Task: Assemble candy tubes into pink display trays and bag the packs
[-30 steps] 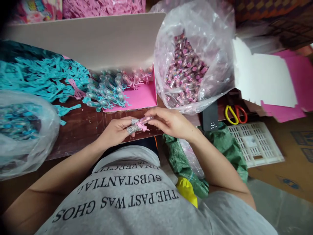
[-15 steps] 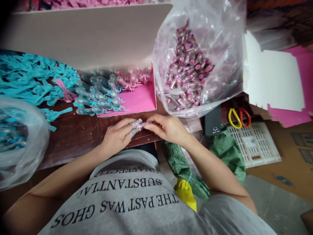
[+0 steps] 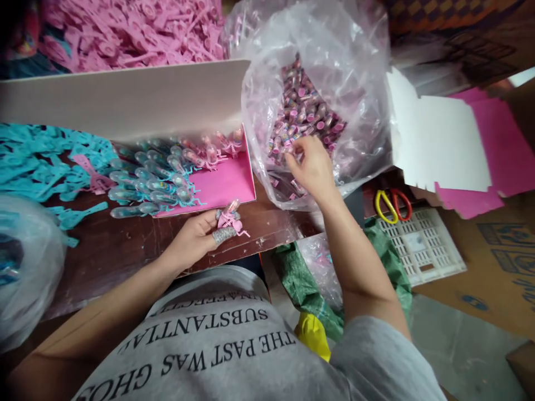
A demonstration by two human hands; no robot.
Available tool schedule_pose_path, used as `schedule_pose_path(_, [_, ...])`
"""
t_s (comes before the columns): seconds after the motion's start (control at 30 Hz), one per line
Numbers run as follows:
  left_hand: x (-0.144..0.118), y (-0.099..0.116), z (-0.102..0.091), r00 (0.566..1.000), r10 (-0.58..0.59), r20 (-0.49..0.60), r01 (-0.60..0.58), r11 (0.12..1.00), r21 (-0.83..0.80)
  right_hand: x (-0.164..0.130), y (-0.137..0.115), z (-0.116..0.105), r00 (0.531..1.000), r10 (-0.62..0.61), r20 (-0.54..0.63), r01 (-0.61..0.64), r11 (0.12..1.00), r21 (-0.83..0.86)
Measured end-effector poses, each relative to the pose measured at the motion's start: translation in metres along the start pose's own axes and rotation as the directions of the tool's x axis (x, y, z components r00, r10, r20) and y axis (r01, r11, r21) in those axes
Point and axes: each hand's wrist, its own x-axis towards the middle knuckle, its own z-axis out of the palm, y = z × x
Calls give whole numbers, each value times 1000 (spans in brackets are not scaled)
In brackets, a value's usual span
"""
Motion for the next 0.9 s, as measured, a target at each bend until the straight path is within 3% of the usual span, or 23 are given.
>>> schedule_pose_path(0.07, [-1, 7, -3, 997, -79, -17, 79, 997, -24, -28, -25, -14, 995, -88, 39, 74, 958, 277])
schedule_pose_path(0.13, [-2, 12, -5, 988, -157, 9, 157, 985, -74, -55, -49, -25, 965, -216, 149, 109, 847, 521])
schedule_pose_path(0.23, [-1, 16, -6, 978, -196, 74, 204, 969, -136, -83, -75, -30, 913, -355, 200, 140, 735, 663])
schedule_pose_path(0.5, [2, 30, -1, 985, -115, 125, 122, 991, -49, -92, -81, -26, 932, -280, 232, 15, 668, 744])
schedule_pose_path(0.6, [1, 21, -1, 998, 43, 44, -44, 998, 41, -93, -85, -22, 932, -233, 278, -43, 690, 722])
schedule_pose_path(0.67, [-1, 13, -3, 981, 193, -35, -182, 964, 195, -93, -90, -18, 921, -155, 358, -150, 707, 691])
schedule_pose_path(0.73, [-4, 9, -6, 955, 287, -67, -245, 900, 360, -93, -92, -18, 889, -86, 450, -247, 737, 629])
schedule_pose_path(0.8, [-8, 13, -10, 960, 276, -46, -236, 886, 398, -89, -91, -23, 879, -86, 469, -239, 772, 589])
schedule_pose_path(0.9, [-12, 34, -12, 994, 105, 22, -107, 977, 182, -77, -84, -39, 906, -248, 342, -25, 776, 631])
